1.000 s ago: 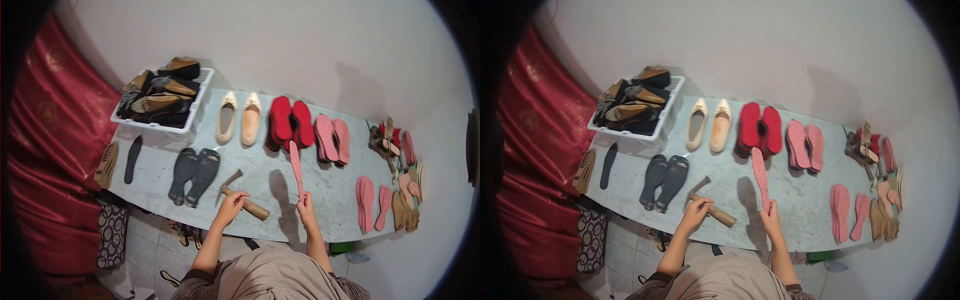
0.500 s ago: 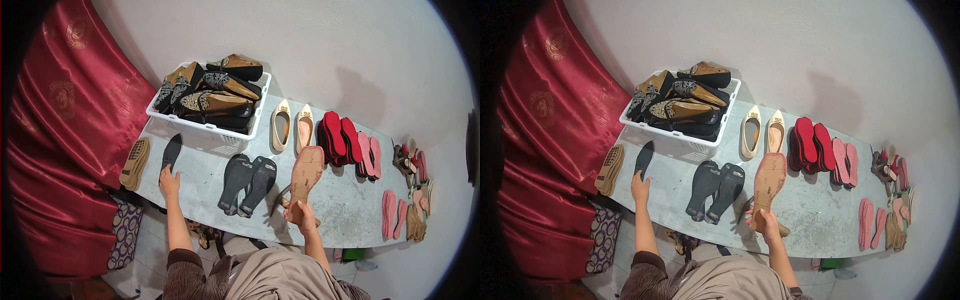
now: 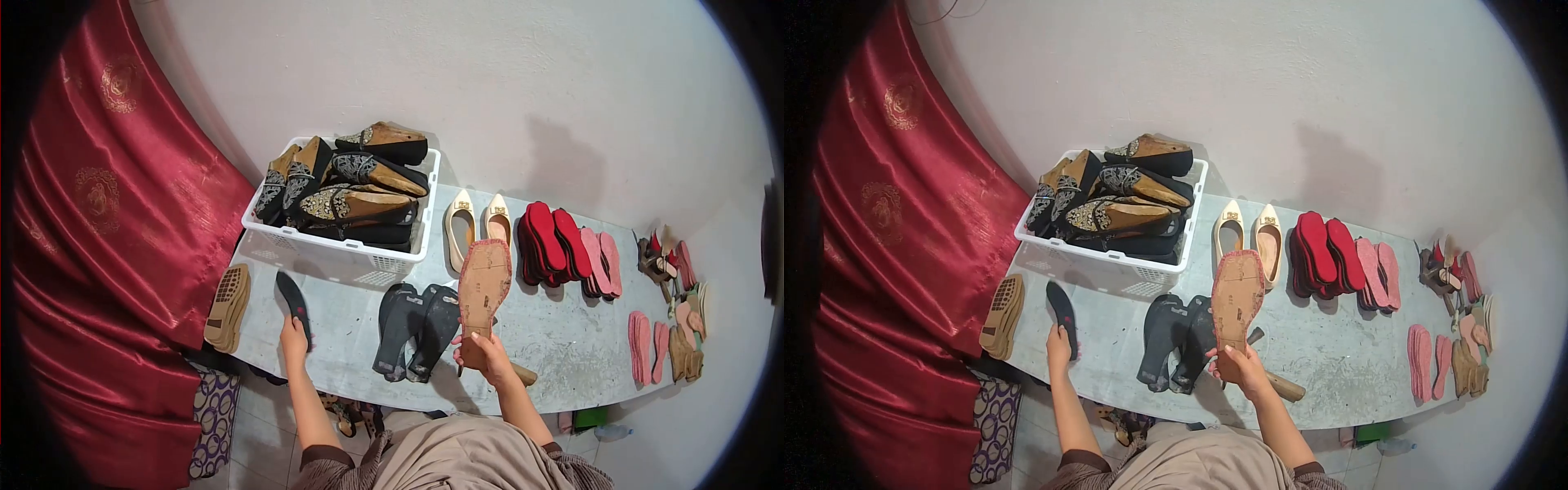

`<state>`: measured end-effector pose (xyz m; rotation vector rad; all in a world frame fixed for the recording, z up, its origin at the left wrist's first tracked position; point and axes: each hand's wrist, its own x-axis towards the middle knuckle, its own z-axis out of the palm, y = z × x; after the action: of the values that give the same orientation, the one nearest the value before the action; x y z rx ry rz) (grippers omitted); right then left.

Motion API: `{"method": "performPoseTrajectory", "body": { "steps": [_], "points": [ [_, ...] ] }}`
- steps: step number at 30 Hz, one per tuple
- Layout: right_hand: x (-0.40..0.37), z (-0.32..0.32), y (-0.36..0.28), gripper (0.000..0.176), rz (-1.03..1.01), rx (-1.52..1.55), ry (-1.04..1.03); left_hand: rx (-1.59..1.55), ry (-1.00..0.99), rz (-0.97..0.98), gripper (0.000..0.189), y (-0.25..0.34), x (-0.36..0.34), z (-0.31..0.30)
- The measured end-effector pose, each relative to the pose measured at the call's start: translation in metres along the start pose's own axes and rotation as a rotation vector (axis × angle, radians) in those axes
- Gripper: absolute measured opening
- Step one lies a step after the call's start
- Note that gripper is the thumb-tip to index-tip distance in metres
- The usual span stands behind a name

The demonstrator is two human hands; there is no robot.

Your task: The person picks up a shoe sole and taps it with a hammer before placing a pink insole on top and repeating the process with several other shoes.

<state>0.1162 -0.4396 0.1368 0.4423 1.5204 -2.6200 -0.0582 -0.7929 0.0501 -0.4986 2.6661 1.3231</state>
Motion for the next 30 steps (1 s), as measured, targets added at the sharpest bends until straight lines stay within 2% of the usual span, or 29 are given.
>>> {"method": "performPoseTrajectory", "body": {
  "steps": [1, 2, 4, 6, 8, 9, 10, 13, 15, 18, 20, 21, 22, 24, 25, 26, 28, 30],
  "points": [
    [-0.002, 0.003, -0.002, 0.041, 0.006, 0.027, 0.014, -0.48, -0.164, -0.018, 0.031, 0.014, -0.013, -0.004],
    [-0.003, 0.004, -0.003, 0.044, 0.012, 0.055, 0.028, -0.479, -0.172, -0.015, 0.031, 0.031, -0.028, -0.008],
    [0.0, -0.011, 0.013, 0.049, 0.05, 0.105, 0.0, -0.761, -0.378, 0.028, 0.029, 0.06, -0.058, -0.012],
    [-0.003, -0.016, 0.019, 0.055, 0.082, 0.159, -0.021, -0.798, -0.436, 0.011, 0.029, 0.069, -0.076, -0.008],
    [-0.007, -0.008, 0.017, 0.069, 0.098, 0.17, -0.019, -0.865, -0.525, 0.034, 0.029, 0.084, -0.099, -0.003],
    [-0.007, -0.001, 0.018, 0.077, 0.106, 0.195, 0.073, -0.879, -0.534, 0.088, 0.03, 0.084, -0.107, 0.005],
    [-0.008, -0.002, 0.022, 0.077, 0.096, 0.208, 0.094, -0.894, -0.544, 0.145, 0.032, 0.086, -0.115, 0.012],
    [-0.007, -0.015, 0.038, 0.071, 0.177, 0.282, -0.098, -0.991, -0.659, 0.226, 0.038, 0.109, -0.145, 0.026],
    [-0.01, -0.003, 0.032, 0.072, 0.147, 0.291, -0.052, -1.05, -0.782, 0.221, 0.041, 0.126, -0.16, 0.04],
    [-0.016, 0.008, 0.027, 0.069, 0.113, 0.375, -0.014, -1.059, -0.873, 0.194, 0.04, 0.144, -0.184, 0.075],
    [-0.022, 0.015, 0.016, 0.064, 0.182, 0.433, 0.182, -0.841, -0.737, 0.335, 0.037, 0.131, -0.19, 0.114],
    [-0.022, 0.014, 0.018, 0.059, 0.169, 0.517, 0.191, -0.672, -0.638, 0.476, 0.033, 0.135, -0.194, 0.122],
    [-0.025, 0.009, 0.024, 0.059, 0.178, 0.524, 0.201, -0.618, -0.64, 0.53, 0.03, 0.137, -0.201, 0.128],
    [-0.022, -0.01, 0.033, 0.061, 0.081, 0.616, 0.087, -0.445, -0.613, 0.715, 0.029, 0.142, -0.209, 0.131],
    [-0.024, -0.019, 0.033, 0.059, 0.026, 0.709, -0.126, -0.506, -0.587, 0.686, 0.028, 0.14, -0.214, 0.137],
    [-0.025, -0.023, 0.039, 0.059, 0.026, 0.711, -0.124, -0.505, -0.589, 0.685, 0.028, 0.14, -0.216, 0.138],
    [-0.028, -0.009, 0.03, 0.056, 0.019, 0.62, 0.213, -0.53, -0.707, 0.635, 0.027, 0.141, -0.218, 0.137],
    [-0.03, -0.015, 0.033, 0.052, 0.019, 0.624, 0.139, -0.549, -0.728, 0.619, 0.03, 0.138, -0.221, 0.144]
  ]
}}
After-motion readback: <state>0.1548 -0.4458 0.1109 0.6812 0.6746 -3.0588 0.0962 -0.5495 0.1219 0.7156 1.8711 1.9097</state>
